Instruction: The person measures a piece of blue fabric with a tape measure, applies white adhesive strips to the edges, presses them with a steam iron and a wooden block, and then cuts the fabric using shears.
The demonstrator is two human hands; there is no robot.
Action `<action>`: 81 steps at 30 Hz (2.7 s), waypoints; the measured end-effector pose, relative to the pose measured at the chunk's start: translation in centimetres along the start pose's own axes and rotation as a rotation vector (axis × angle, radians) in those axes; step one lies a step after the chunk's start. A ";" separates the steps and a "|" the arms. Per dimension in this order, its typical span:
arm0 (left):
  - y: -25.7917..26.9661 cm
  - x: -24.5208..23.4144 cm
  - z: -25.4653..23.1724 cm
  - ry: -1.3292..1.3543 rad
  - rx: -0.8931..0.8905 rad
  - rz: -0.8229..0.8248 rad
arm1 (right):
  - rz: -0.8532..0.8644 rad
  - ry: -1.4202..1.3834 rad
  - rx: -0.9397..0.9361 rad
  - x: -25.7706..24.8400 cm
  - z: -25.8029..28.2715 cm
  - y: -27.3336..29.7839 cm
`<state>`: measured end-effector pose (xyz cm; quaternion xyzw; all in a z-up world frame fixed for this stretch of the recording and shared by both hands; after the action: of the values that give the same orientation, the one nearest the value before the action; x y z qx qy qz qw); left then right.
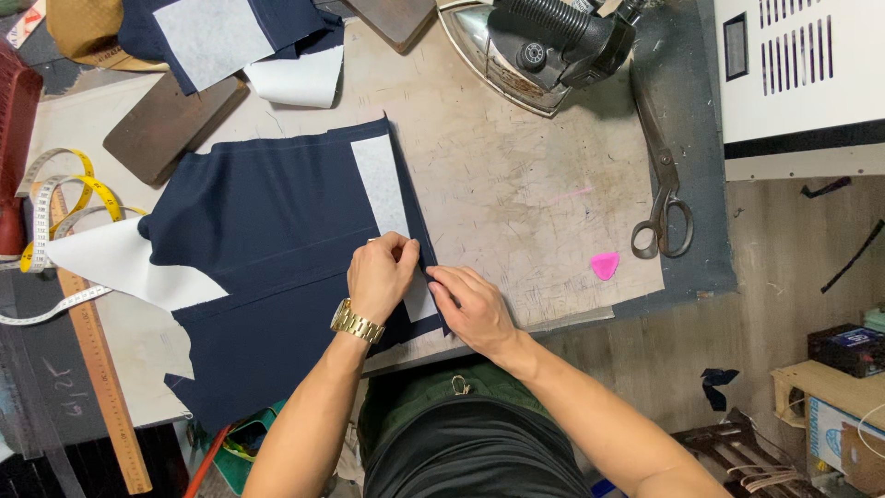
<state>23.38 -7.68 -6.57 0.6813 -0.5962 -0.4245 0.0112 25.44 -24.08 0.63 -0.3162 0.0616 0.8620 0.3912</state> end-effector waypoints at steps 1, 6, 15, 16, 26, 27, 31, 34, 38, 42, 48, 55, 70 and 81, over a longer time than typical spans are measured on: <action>0.2 -0.1 -0.1 0.000 -0.002 0.002 | 0.001 -0.001 0.002 -0.2 0.2 -0.4; 0.8 -0.6 -0.9 -0.037 -0.009 -0.018 | 0.011 0.270 -0.163 0.1 2.3 -1.5; 1.1 0.3 -1.8 -0.259 0.124 -0.108 | -0.014 0.354 -0.214 0.4 2.7 -2.2; 1.2 0.2 -1.9 -0.261 0.125 -0.103 | -0.014 0.354 -0.209 0.5 2.5 -2.1; 4.6 0.0 -8.0 -0.739 0.982 -0.246 | 0.043 0.478 -0.202 2.0 2.4 -1.4; 4.1 0.6 -7.1 -0.747 1.011 -0.217 | 0.043 0.480 -0.197 1.9 2.5 -1.3; 3.8 0.4 -6.7 -0.736 1.053 -0.203 | 0.047 0.470 -0.182 2.1 2.5 -1.4; 3.8 0.3 -6.6 -0.718 1.051 -0.179 | 0.045 0.498 -0.180 2.0 2.6 -1.3; 3.7 0.4 -6.6 -0.713 1.055 -0.154 | 0.049 0.533 -0.145 2.1 2.5 -1.2; 3.7 0.1 -6.7 -0.697 1.070 -0.161 | 0.043 0.548 -0.119 2.1 2.4 -1.2; 2.9 -0.3 -6.7 -0.664 1.078 -0.180 | 0.042 0.536 -0.107 2.4 2.3 -1.4; 2.1 -0.9 -7.3 -0.668 1.076 -0.244 | 0.076 0.576 -0.135 3.1 2.4 -1.5; 0.8 -1.3 -7.1 -0.689 1.044 -0.330 | 0.130 0.563 -0.096 3.4 1.9 -1.5; 0.2 -1.5 -7.0 -0.587 0.935 -0.275 | 0.144 0.572 -0.093 3.2 2.2 -1.6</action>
<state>27.52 -9.95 -1.14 0.5387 -0.6046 -0.2846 -0.5131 23.88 -20.15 0.71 -0.5587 0.1519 0.7655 0.2808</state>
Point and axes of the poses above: each hand's wrist, its own y-axis away from the middle knuckle, its own x-axis out of the palm, z = x × y, the point moved 10 cm from there along -y, towards the middle knuckle, and after that the axes turned 8 degrees about z, right-handed, at the moved point
